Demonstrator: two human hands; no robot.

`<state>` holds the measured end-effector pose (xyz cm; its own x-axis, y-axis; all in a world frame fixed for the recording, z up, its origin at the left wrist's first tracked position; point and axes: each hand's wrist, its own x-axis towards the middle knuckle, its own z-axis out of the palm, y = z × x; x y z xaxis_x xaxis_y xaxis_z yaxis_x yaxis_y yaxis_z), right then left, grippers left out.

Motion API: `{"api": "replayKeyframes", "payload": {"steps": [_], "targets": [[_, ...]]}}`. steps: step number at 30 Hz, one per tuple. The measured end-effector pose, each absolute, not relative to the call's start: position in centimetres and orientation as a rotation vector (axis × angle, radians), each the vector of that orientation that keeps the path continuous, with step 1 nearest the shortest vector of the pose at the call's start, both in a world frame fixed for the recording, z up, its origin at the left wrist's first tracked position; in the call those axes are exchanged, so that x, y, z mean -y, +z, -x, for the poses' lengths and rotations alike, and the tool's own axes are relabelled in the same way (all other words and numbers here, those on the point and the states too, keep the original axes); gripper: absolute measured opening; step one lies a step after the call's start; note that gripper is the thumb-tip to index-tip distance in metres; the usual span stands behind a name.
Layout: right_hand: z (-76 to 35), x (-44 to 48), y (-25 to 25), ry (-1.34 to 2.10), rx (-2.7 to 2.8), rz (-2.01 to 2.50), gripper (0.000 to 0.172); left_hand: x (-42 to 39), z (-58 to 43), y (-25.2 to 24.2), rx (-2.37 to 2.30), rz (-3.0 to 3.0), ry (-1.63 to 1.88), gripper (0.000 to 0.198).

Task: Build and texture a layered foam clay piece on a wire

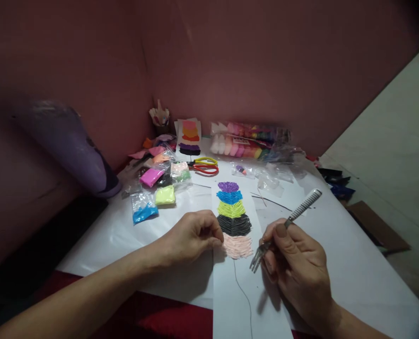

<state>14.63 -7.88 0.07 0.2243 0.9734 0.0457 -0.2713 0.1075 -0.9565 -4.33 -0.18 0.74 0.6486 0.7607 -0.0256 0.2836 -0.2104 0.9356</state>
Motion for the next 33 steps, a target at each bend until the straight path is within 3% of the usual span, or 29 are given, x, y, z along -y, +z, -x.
{"api": "replayKeyframes", "payload": {"steps": [7,33], "targets": [[-14.62,7.91,-0.03,1.085,0.866,1.04,0.033,0.16,4.28,0.3,-0.7,-2.12,0.598,0.009],[-14.78,7.56,0.52,0.957,0.84,1.057,0.03,0.52,3.86,0.18,-0.647,-2.355,0.586,0.012]]}}
